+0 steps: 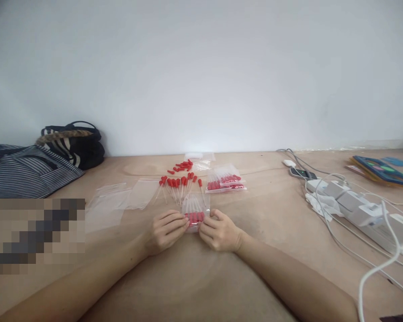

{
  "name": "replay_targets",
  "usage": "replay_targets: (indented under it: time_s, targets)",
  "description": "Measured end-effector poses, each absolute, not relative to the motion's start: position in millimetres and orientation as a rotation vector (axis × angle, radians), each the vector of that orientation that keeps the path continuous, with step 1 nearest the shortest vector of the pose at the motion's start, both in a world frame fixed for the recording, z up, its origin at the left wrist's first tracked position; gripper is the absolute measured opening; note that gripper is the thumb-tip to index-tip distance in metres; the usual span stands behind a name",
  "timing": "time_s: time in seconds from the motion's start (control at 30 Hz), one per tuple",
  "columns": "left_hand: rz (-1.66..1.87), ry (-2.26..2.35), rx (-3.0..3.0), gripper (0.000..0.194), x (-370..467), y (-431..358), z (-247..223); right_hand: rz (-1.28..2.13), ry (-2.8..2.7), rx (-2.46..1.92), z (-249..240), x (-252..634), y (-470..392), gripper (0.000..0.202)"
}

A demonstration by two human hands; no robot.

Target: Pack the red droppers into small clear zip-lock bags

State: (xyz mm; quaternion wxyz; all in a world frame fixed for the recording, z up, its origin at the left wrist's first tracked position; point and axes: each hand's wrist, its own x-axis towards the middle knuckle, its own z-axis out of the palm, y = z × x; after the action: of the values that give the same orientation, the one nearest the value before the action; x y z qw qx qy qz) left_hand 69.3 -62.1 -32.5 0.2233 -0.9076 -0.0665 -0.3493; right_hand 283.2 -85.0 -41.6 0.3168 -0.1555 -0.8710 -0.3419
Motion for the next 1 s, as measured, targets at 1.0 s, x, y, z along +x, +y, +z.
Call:
replay_targets:
  time_s: [1.0]
  targets:
    - [-0.969, -0.193, -2.52, 0.016, 55, -57, -35, -0.861, -2.161, -0.538, -42, 269, -89, 0.023]
